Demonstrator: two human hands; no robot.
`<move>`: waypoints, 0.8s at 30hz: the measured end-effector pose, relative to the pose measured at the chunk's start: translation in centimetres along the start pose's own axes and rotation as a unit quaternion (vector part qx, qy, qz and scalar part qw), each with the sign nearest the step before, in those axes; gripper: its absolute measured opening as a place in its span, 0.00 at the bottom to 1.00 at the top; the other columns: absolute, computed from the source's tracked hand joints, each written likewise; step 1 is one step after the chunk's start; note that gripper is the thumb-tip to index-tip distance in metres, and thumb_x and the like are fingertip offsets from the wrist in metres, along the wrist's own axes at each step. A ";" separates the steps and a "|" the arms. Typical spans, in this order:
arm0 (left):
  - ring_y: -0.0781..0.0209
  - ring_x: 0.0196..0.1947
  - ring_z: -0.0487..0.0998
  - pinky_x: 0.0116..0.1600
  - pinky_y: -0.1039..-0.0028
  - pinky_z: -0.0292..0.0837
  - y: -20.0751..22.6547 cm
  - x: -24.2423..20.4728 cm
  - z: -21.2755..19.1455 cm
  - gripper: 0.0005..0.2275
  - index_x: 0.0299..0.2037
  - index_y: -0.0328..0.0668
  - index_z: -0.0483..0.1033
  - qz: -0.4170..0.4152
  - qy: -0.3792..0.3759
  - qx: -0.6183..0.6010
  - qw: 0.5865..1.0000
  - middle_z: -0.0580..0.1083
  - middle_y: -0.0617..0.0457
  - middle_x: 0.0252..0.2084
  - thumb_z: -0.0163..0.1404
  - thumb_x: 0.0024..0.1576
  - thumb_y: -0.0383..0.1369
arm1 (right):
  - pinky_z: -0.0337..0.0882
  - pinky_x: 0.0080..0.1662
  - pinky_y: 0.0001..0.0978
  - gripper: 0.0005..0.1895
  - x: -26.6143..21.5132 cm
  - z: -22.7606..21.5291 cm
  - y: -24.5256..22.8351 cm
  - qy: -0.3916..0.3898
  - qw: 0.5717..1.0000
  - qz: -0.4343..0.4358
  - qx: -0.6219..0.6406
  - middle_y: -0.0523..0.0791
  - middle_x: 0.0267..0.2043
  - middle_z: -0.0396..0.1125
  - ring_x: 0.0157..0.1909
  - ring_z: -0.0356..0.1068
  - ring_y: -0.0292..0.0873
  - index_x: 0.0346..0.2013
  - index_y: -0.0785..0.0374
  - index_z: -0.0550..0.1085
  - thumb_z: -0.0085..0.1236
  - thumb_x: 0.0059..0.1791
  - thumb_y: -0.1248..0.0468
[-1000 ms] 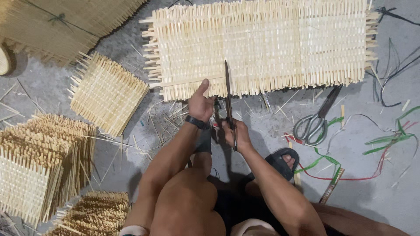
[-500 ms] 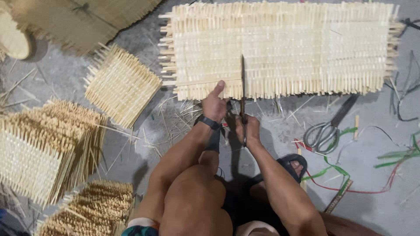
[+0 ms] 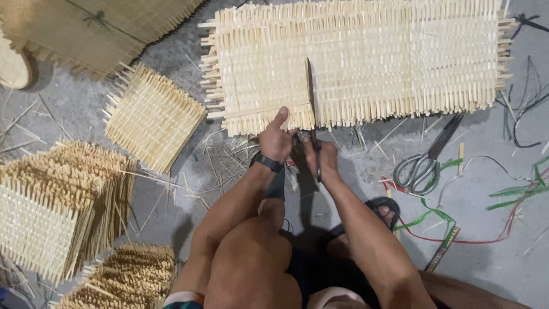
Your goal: The person sits on the floor and uses shears to cut a large woven bamboo mat into smaller rectangular pieces. The person repeatedly measures, cuts, and stacks the finished pieces.
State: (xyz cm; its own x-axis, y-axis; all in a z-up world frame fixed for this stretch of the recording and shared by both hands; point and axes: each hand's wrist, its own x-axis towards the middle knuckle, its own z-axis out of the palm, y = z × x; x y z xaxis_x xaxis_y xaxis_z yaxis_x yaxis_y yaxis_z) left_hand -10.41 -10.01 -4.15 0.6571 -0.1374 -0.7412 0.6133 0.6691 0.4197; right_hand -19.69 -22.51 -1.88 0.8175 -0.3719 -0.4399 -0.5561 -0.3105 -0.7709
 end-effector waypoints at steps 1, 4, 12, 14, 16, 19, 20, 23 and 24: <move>0.54 0.59 0.72 0.65 0.52 0.62 0.0 -0.1 0.2 0.23 0.58 0.29 0.70 0.001 -0.002 -0.002 1.000 0.73 0.49 0.57 0.59 0.55 0.34 | 0.66 0.30 0.38 0.24 0.4 0.4 0.7 0.003 1.000 -0.004 -0.004 0.49 0.18 0.68 0.22 0.69 0.43 0.23 0.70 0.77 0.56 0.51 0.51; 0.51 0.58 0.71 0.65 0.52 0.61 0.2 -0.1 -0.3 0.23 0.59 0.29 0.69 -0.009 -0.018 0.007 1.000 0.72 0.47 0.56 0.58 0.58 0.35 | 0.67 0.29 0.40 0.21 0.5 1.1 1.9 -0.004 1.000 0.002 -0.018 0.51 0.18 0.67 0.24 0.68 0.45 0.23 0.71 0.76 0.57 0.49 0.55; 0.51 0.60 0.70 0.68 0.52 0.58 0.7 -0.7 0.2 0.25 0.61 0.25 0.66 -0.013 0.002 0.006 1.000 0.72 0.44 0.58 0.59 0.58 0.34 | 0.67 0.26 0.42 0.20 2.7 -0.8 -1.8 -0.102 0.971 0.177 0.120 0.46 0.20 0.66 0.21 0.66 0.43 0.27 0.66 0.74 0.56 0.50 0.51; 0.51 0.60 0.70 0.68 0.51 0.57 0.9 -0.7 0.7 0.25 0.61 0.27 0.66 -0.012 0.011 0.012 1.000 0.71 0.45 0.58 0.59 0.57 0.33 | 0.68 0.30 0.38 0.19 2.8 0.3 0.3 -0.027 0.999 -0.004 0.034 0.45 0.22 0.69 0.25 0.69 0.40 0.27 0.67 0.77 0.56 0.51 0.53; 0.52 0.59 0.70 0.68 0.49 0.56 0.5 -0.8 0.4 0.25 0.61 0.32 0.65 -0.010 0.022 0.012 1.000 0.71 0.47 0.57 0.58 0.56 0.33 | 0.65 0.30 0.38 0.17 3.4 2.4 3.1 0.016 0.992 0.008 0.124 0.45 0.23 0.69 0.26 0.68 0.40 0.27 0.69 0.78 0.55 0.51 0.58; 0.62 0.60 0.69 0.67 0.51 0.57 -0.4 0.2 -1.3 0.23 0.61 0.35 0.68 -0.027 0.024 0.012 0.999 0.72 0.55 0.59 0.56 0.56 0.33 | 0.62 0.28 0.41 0.11 4.0 4.5 6.3 0.022 0.952 0.142 0.269 0.47 0.24 0.69 0.24 0.64 0.42 0.28 0.71 0.77 0.55 0.48 0.64; 0.57 0.55 0.67 0.67 0.50 0.60 -0.7 0.7 -1.9 0.22 0.61 0.29 0.69 -0.020 0.031 0.038 0.999 0.70 0.50 0.55 0.57 0.60 0.34 | 0.66 0.29 0.41 0.11 3.8 4.6 7.0 0.023 0.986 0.069 0.152 0.49 0.24 0.71 0.25 0.67 0.41 0.28 0.71 0.77 0.56 0.45 0.63; 0.49 0.47 0.67 0.65 0.50 0.68 -1.1 0.5 -3.1 0.22 0.59 0.19 0.72 -0.002 0.032 0.146 0.989 0.68 0.43 0.48 0.56 0.67 0.38 | 0.71 0.33 0.42 0.12 3.7 4.7 7.3 0.014 0.995 0.082 0.054 0.52 0.26 0.74 0.28 0.72 0.43 0.29 0.70 0.79 0.57 0.45 0.62; 0.50 0.48 0.70 0.62 0.52 0.69 -1.0 -0.1 -3.0 0.22 0.57 0.22 0.72 0.010 0.025 0.197 0.980 0.71 0.44 0.49 0.54 0.65 0.39 | 0.71 0.34 0.43 0.13 4.0 4.7 6.7 0.005 0.991 0.120 0.066 0.53 0.27 0.75 0.29 0.73 0.45 0.30 0.70 0.79 0.56 0.47 0.61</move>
State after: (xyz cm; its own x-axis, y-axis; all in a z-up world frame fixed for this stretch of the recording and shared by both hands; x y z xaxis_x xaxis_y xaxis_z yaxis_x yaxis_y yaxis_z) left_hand -12.41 -8.51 -6.11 0.6547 -0.0839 -0.7512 0.7283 0.3362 0.5972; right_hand -19.43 -21.95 -10.99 0.6628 -0.4291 -0.6137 -0.7087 -0.0947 -0.6992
